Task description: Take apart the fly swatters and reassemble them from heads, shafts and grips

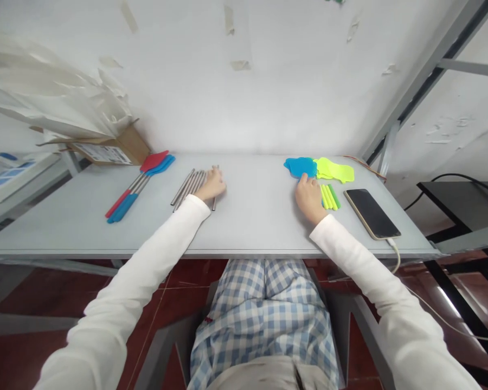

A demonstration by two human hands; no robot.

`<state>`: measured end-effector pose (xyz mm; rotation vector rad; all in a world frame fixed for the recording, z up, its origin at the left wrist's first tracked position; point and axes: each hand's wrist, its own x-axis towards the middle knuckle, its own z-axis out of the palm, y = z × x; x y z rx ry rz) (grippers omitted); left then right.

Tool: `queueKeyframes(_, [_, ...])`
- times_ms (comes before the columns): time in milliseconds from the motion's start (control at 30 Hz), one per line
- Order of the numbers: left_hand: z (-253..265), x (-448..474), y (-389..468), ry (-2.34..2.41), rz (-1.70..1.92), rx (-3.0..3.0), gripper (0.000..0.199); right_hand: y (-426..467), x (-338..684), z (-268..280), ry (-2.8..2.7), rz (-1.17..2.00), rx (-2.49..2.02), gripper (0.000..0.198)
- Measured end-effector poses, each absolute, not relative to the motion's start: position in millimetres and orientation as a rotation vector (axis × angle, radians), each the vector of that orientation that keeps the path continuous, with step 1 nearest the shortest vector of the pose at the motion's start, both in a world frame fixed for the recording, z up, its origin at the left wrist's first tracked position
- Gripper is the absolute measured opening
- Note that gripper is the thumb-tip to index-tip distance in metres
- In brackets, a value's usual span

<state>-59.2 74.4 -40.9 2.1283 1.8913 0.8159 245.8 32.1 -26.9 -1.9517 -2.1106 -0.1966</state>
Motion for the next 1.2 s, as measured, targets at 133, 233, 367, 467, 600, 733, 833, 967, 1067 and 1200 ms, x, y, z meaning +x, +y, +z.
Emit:
queueKeyframes(133, [-43,-61,61,2.017,0.592,2.121,0.080,33,263,-38,-2.010,-0.312,-1.897,0.052])
queueKeyframes(233, [-38,-67,45,2.099,0.526,2.199,0.072,34,273,-42,-1.953,-0.334,-1.877,0.055])
queueKeyframes(367, [-28,-81,26,2.411,0.363,1.986,0.069,34,275,-44,-1.942,-0.327,-1.773,0.045])
queueKeyframes(467, [-21,-93,19,2.514,0.227,1.806,0.073,33,268,-43,-1.918,-0.291,-1.716,0.036])
queueKeyframes(600, [-13,-109,18,2.426,0.151,1.819,0.068,29,261,-42,-1.979,-0.233,-1.630,0.030])
queueKeyframes(733, [-9,-125,18,2.381,0.091,1.887,0.067,29,261,-44,-2.045,-0.226,-1.499,0.030])
queueKeyframes(833, [-8,-138,19,2.395,0.077,1.876,0.067,30,262,-46,-2.045,-0.230,-1.462,0.030])
queueKeyframes(967, [-10,-156,21,2.454,0.073,1.829,0.068,30,262,-48,-2.045,-0.226,-1.444,0.029])
queueKeyframes(1067, [-11,-173,23,2.428,0.118,1.829,0.074,29,261,-47,-2.061,-0.219,-1.428,0.029])
queueKeyframes(1200, [-9,-200,21,2.560,0.319,1.773,0.071,28,261,-47,-2.056,-0.218,-1.422,0.028])
